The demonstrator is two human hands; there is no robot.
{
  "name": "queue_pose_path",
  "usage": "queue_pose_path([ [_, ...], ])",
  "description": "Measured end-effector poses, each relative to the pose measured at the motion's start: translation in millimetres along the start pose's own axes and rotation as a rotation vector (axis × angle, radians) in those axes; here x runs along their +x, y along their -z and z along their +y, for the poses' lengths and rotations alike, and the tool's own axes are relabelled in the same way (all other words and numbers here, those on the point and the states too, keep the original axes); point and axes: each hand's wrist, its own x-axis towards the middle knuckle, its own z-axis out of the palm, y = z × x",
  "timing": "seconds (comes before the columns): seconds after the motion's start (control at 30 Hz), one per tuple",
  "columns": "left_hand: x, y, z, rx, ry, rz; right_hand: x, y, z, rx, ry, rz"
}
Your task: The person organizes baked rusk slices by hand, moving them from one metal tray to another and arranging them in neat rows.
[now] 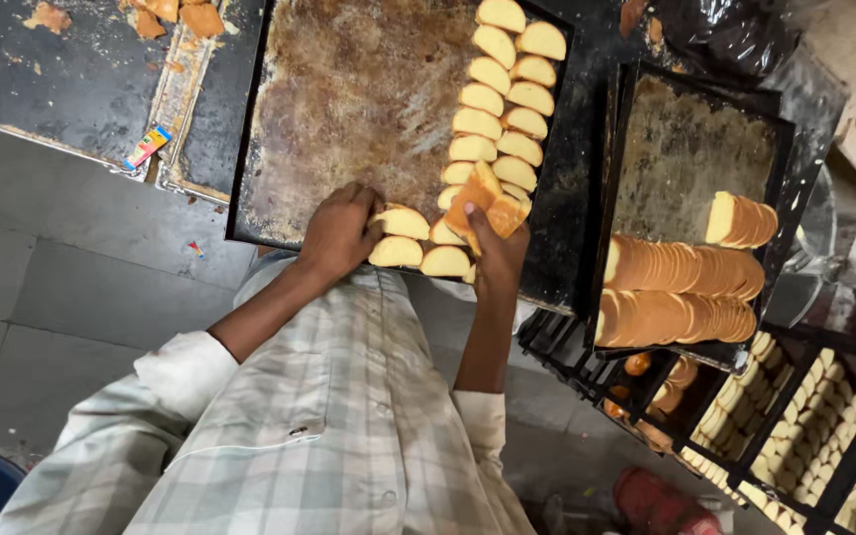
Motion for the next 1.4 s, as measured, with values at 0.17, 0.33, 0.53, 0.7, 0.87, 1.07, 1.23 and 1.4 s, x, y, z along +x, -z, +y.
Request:
queue_pose_path([
  [0.17, 13, 3, 28, 0.154, -0.224, 0.023, 9, -11, -1, -0.022, -0.023, 0.023],
  [0.33, 16, 1, 32, 0.305, -0.334, -0.13, 3, -15, 0, -0.06, 0.041, -0.018],
  [0.53, 24, 10, 5, 0.141, -0.44, -0.292, 9, -16, -13, -0.394, 0.177, -0.091],
  [0.7, 15, 9, 3, -0.056, -0.479, -0.156, 37, -44, -31, -0.792, 0.5, -0.294],
  [0.87, 2, 11, -1, -0.269, -0.148, 0.206, 33, -69, -27, -1.236, 0.455, -0.466],
  [1.07, 19, 1, -13, -0.33, -0.122, 0.109, 31, -61, -31, -1.247, 0.42, -0.636],
  [1.23, 27, 3, -18, -0.34, -0.165, 0.135, 53, -55, -41, -1.14, 0.565, -0.462],
  [1.4, 21, -5, -7, -0.253, -0.008, 0.125, 60, -71, -21, -1.277, 0.577, -0.48],
])
